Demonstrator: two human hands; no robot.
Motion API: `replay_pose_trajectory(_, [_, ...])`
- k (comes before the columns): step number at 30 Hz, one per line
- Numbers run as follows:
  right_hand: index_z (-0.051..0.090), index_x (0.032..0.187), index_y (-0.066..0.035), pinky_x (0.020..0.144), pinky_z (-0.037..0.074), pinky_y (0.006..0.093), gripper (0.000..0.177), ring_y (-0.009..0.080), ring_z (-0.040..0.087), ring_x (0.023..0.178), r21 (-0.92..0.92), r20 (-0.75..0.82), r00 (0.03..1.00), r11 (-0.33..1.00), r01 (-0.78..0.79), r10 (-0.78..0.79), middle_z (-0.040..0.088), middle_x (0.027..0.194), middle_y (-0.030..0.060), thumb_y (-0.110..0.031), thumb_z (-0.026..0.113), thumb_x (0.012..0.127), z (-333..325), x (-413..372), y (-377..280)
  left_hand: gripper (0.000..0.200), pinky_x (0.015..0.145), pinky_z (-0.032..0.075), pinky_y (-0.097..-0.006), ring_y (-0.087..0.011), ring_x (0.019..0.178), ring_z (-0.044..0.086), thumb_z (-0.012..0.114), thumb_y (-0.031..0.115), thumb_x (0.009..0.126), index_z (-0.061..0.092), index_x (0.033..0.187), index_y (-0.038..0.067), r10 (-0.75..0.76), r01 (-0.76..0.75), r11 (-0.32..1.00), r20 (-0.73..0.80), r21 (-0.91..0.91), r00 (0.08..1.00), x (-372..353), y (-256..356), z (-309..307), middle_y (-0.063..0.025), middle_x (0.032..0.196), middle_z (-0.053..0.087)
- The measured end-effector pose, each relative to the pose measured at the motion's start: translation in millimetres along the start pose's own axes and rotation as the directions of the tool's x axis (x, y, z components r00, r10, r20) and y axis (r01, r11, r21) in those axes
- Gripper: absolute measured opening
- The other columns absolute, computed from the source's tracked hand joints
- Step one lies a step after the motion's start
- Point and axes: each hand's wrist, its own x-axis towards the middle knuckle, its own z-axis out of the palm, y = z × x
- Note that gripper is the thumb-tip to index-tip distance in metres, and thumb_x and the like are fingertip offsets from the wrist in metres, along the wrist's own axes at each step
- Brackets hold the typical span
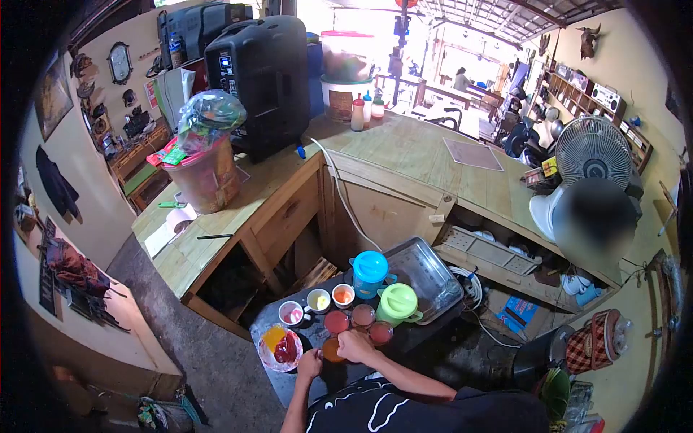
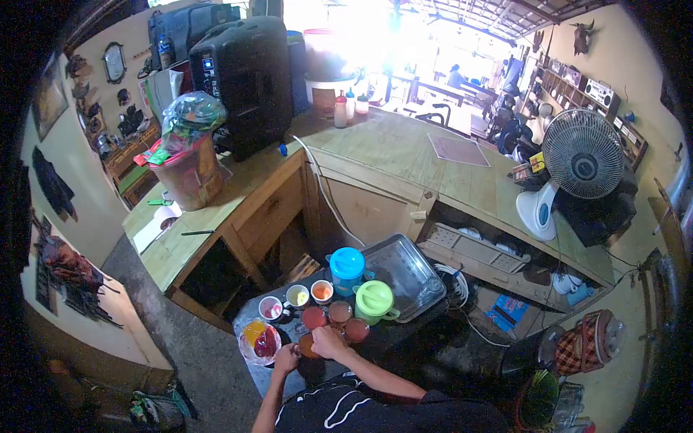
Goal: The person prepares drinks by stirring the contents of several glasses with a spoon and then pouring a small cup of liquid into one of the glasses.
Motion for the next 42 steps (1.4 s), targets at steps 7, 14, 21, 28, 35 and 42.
replay_pose_trajectory(7, [0.058,0.061,-0.002,0.056,0.05,0.0386,0.016,0.0294,0.064,0.06,0.496,0.365,0.927,0.86,-0.121,-0.08,0.063,0.063,0.0146,-0.013,0.069,0.063,5,5,3,0.025,0.072,0.046,-0.0485,-0.0424,0.085,0.059,0.047,0.023,0.089,0.064,0.094,0.005,-0.019,0.019,1.0,0.01,0.022,1.0,-2,3,-4,-0.0244,0.087,0.062])
replay_pose_trajectory(14, [0.058,0.062,-0.002,0.057,0.05,0.0378,0.018,0.0295,0.064,0.06,-0.025,0.057,0.998,1.0,0.014,-0.013,0.064,0.064,0.0149,-0.015,0.069,0.065,-5,2,-6,0.024,0.069,0.045,-0.0496,-0.0427,0.083,0.059,0.047,0.024,0.089,0.062,0.088,0.004,0.015,-0.015,0.999,-0.014,-0.033,1.0,-3,4,-3,-0.0239,0.083,0.061])
replay_pose_trajectory(21, [0.059,0.062,-0.002,0.057,0.051,0.0399,0.018,0.031,0.064,0.061,0.405,0.232,0.972,0.912,-0.068,-0.031,0.064,0.064,0.0155,-0.017,0.068,0.065,-2,6,-7,0.025,0.067,0.044,-0.0498,-0.043,0.081,0.059,0.047,0.024,0.088,0.061,0.085,0.005,0.005,-0.005,1.0,0.007,-0.022,1.0,1,-5,1,-0.0238,0.079,0.061])
replay_pose_trajectory(28, [0.058,0.06,-0.002,0.055,0.049,0.0344,0.017,0.021,0.064,0.056,-0.024,0.278,0.951,0.988,0.151,-0.139,0.063,0.057,0.0108,-0.014,0.068,0.067,-4,3,-1,0.025,0.069,0.045,-0.0493,-0.0427,0.083,0.059,0.047,0.025,0.088,0.062,0.085,0.004,0.012,-0.011,0.999,0.023,-0.033,1.0,0,-4,-1,-0.0237,0.08,0.061])
replay_pose_trajectory(35, [0.062,0.066,-0.001,0.058,0.05,0.0373,0.018,0.0271,0.064,0.058,0.261,0.068,0.996,0.963,-0.068,0.052,0.063,0.059,0.0131,-0.017,0.07,0.064,9,6,5,0.026,0.07,0.045,-0.0489,-0.0426,0.084,0.059,0.047,0.025,0.089,0.062,0.087,0.003,-0.036,0.04,0.997,0.053,-0.067,0.998,5,-9,3,-0.0238,0.083,0.062])
replay_pose_trajectory(42, [0.062,0.066,-0.003,0.058,0.05,0.0394,0.017,0.0279,0.065,0.064,0.187,0.468,0.88,0.982,-0.015,-0.076,0.064,0.066,0.0138,-0.018,0.07,0.063,-13,3,-5,0.025,0.07,0.045,-0.0494,-0.0428,0.084,0.059,0.047,0.024,0.089,0.062,0.088,0.004,0.006,-0.007,0.998,-0.008,-0.06,1.0,-1,-2,1,-0.0239,0.084,0.061])
